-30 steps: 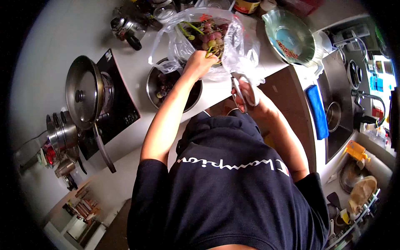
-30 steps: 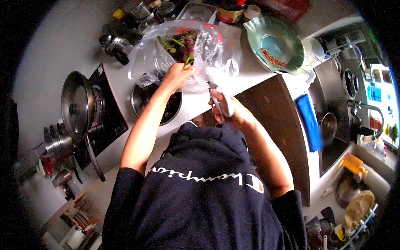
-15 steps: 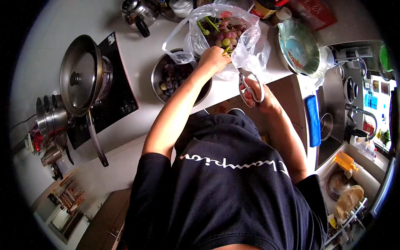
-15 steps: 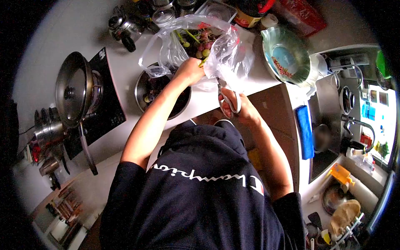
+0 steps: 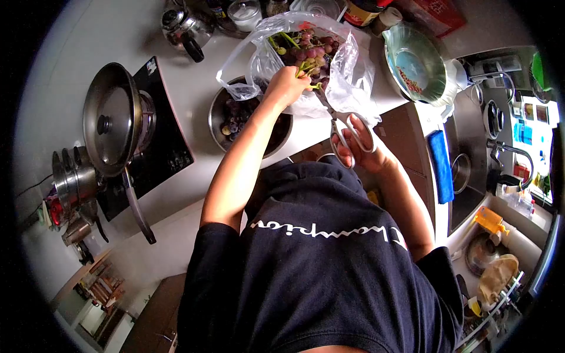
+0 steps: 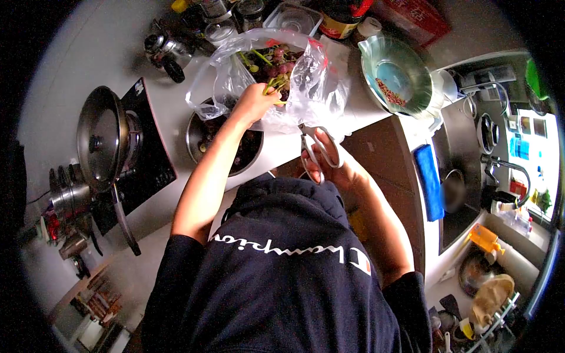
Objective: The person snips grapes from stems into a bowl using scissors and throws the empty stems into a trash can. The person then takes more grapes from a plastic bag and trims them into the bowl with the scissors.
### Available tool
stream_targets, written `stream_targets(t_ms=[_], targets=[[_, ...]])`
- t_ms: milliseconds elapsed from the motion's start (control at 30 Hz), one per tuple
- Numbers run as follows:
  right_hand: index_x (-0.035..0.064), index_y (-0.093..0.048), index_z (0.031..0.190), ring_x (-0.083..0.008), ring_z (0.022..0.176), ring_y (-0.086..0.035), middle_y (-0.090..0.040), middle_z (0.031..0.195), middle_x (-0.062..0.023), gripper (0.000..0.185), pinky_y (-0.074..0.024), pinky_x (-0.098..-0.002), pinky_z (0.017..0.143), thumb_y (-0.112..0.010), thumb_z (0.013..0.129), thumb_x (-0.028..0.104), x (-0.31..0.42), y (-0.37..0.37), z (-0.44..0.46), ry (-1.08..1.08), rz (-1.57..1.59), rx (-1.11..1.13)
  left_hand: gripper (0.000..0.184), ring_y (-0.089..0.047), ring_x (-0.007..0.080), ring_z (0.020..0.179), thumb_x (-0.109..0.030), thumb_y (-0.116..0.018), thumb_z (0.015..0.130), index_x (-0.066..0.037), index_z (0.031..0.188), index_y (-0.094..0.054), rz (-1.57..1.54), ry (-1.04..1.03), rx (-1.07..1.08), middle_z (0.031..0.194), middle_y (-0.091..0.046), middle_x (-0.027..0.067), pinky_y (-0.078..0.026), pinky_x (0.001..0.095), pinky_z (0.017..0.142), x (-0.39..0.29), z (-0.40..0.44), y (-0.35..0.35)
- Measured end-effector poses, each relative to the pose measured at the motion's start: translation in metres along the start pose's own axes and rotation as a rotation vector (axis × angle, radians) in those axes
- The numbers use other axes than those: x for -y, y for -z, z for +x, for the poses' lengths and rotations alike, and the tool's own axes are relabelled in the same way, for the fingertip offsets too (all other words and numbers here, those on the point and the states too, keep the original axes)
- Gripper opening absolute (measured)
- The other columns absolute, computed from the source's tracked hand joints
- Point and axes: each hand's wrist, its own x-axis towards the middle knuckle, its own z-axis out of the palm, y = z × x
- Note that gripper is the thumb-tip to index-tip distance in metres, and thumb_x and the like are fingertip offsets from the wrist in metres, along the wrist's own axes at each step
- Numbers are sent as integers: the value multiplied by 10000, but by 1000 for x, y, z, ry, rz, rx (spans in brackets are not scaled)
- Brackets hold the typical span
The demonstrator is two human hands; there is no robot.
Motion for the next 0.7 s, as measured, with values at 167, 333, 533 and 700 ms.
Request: stream_targets(t_ms=[167,333,533,700], targets=[[7,-513,877,-121,430,-439,-458,549,-21,648,-338,-205,421,-415,763,638,-2,8,14,33,71,24,209,-592,119,671,-158,-590,755,45,787,-548,-25,11,43,688,-595,62,-419,250,575,1,2,0],[-10,-531,884,-140,425,-476,-483,553,-38,608,-379,-219,419,-446,783,583,3,5,13,61,-6,6,187,-590,122,657,-142,-571,755,41,786,-552,-47,6,17,688,-603,62,-424,251,598,11,10,-2],[-5,-527,876,-186,467,-491,-458,550,-61,680,-405,-256,455,-449,724,653,7,5,5,-24,238,105,165,-571,106,634,-163,-537,769,-3,769,-581,-6,50,108,676,-629,60,-410,260,634,2,11,10],[-2,-528,937,-212,521,-534,-519,583,-71,726,-427,-276,514,-433,713,682,8,7,16,-58,281,195,133,-548,101,598,-149,-547,774,-24,762,-591,-121,77,126,664,-637,60,-393,234,600,-5,7,14]])
